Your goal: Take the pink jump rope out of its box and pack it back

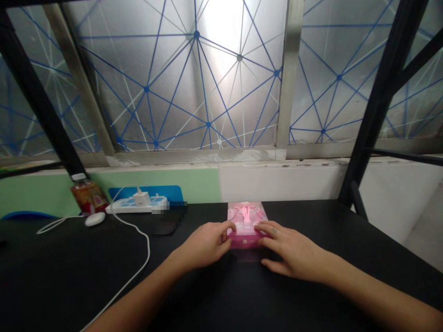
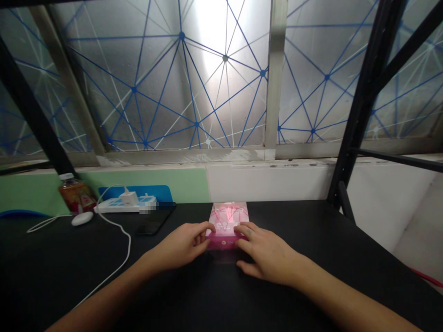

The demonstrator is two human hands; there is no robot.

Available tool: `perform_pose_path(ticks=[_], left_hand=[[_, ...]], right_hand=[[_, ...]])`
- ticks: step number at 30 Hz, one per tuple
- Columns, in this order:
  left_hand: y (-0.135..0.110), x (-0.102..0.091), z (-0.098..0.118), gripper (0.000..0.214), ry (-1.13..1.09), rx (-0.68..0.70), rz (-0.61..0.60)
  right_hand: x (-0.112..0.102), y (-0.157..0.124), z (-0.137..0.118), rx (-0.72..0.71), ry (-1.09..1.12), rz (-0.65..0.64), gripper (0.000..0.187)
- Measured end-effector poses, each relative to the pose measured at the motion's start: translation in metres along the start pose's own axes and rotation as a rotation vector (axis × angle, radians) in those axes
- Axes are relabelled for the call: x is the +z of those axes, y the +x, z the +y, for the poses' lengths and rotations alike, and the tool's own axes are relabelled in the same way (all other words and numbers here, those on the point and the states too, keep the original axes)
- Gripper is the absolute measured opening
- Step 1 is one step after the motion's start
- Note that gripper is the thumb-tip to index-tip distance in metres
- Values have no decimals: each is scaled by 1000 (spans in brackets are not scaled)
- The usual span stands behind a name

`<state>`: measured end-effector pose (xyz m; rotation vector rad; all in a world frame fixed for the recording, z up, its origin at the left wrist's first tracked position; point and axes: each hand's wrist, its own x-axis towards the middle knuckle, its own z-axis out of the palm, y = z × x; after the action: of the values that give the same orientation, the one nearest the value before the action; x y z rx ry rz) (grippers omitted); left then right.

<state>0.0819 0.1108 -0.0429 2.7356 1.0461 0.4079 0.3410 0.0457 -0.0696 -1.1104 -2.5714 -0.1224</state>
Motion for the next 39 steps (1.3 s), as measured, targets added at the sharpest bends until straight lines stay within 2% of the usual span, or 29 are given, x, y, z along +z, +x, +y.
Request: perform_pose_path(ticks=[3, 8, 13, 18, 21, 26, 32, 39], left_hand=[[0, -2, 2, 23, 8, 5, -5], [-1, -4, 2, 22, 28, 6, 2], [-2, -3, 3, 20, 85, 46, 85], [-3, 0, 3, 16, 47, 65, 157], [-2, 3, 0, 13, -12, 78, 175], [-1, 7, -3, 15, -81, 77, 147], [-2, 7, -3, 31, -81, 83, 133], [-2, 7, -4, 25, -47, 102, 125]], right_hand=[[3, 1, 3, 31, 57, 90, 23], [14, 4, 11, 90, 142, 188, 27], [17, 7, 12, 109, 32, 240, 30], [14, 9, 7, 175, -153, 197, 31], [13, 10, 3, 194, -187, 155, 30], [13, 9, 0, 217, -98, 88, 33], [8, 7, 2, 250, 39, 74, 34], [5, 6, 6, 245, 122, 108, 34]])
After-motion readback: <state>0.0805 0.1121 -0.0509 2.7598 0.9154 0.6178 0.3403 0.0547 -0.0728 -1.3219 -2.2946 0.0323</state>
